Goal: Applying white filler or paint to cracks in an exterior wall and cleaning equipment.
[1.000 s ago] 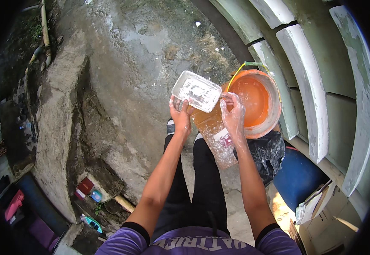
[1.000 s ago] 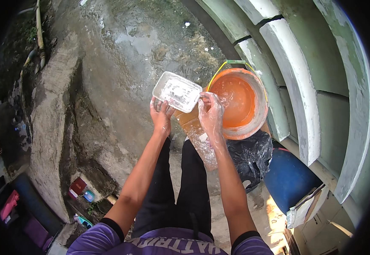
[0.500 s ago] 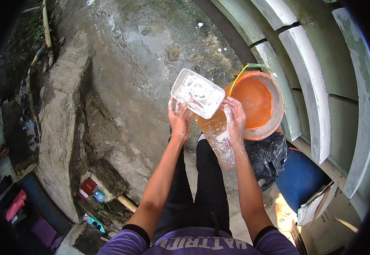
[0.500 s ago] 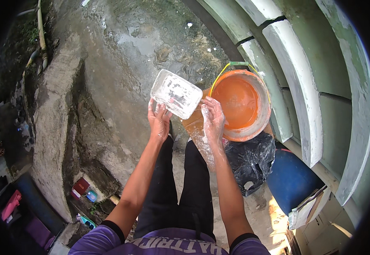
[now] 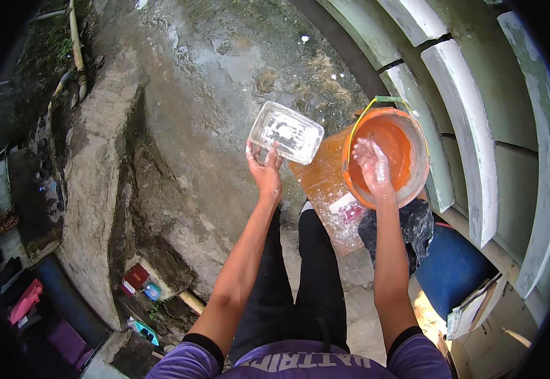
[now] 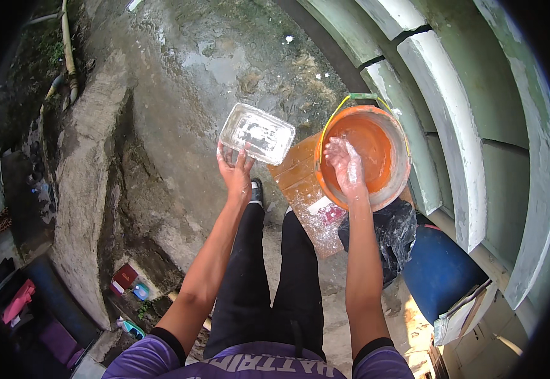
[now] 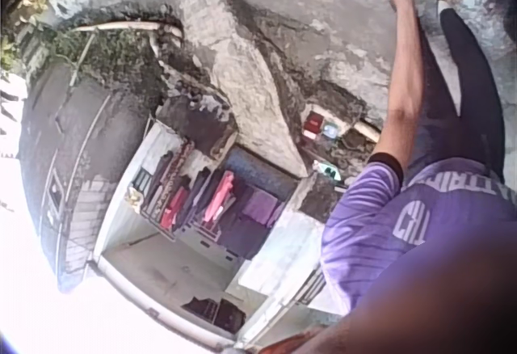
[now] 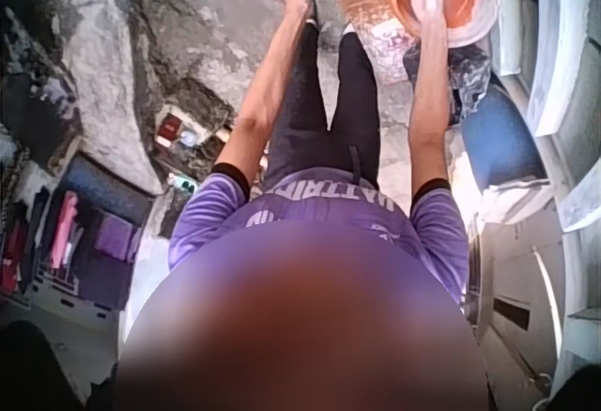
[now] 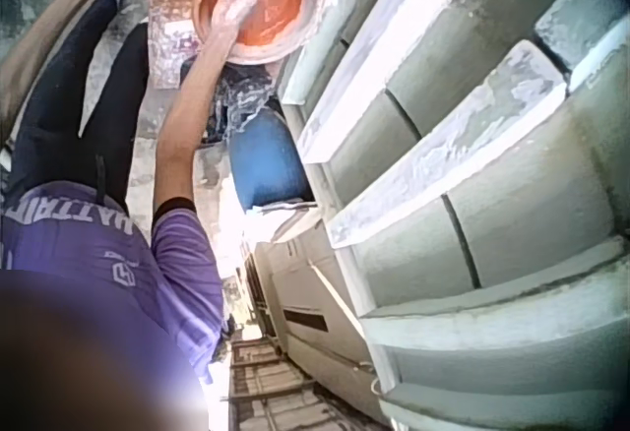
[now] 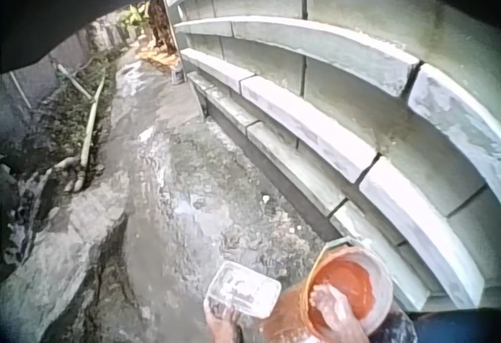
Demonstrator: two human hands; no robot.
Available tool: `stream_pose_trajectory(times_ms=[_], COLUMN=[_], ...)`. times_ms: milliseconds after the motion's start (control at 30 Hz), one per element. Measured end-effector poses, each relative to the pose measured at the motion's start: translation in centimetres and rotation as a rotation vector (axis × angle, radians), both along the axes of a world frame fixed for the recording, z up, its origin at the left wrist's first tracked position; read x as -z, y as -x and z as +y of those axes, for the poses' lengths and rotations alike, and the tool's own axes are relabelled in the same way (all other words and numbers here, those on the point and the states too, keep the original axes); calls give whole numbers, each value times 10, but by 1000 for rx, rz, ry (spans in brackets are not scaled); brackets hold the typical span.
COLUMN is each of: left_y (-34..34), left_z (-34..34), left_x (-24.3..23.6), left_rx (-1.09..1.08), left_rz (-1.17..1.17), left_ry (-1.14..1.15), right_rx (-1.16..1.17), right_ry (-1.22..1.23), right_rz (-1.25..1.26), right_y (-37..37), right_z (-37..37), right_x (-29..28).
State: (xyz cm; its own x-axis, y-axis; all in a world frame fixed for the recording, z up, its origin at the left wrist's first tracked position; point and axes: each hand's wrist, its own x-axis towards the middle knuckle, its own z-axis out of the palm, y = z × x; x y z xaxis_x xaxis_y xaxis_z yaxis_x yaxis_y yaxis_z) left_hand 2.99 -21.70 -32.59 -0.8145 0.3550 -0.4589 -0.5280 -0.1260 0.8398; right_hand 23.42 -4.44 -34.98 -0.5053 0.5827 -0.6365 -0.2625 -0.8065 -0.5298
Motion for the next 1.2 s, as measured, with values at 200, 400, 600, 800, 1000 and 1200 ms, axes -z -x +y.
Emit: stream_pose_trajectory(times_ms=[200,400,600,800,1000,1200], left_y=[-18,1,11,0,-14,-6], left_z=[18,1,-11,-3,38,67], left_x=[10,22,28,33,42,37], left_rx=[78,55,80,89,79,124], left_rz=[-12,-14,-38,-87,-195,-207], left_ry=[36,176,240,236,157,84], right_rx=[-406,232,150,-156,-559,245], right_ry=[-574,-703,0,-88,-702,-689], right_rz=[-152,-656,-627,85,-181,-776], right_y=[77,-8,-99,23,70,-43], right_z=[-40,-3,19,-3,-32,4], right_x=[-84,-16,82,-64,-84,4])
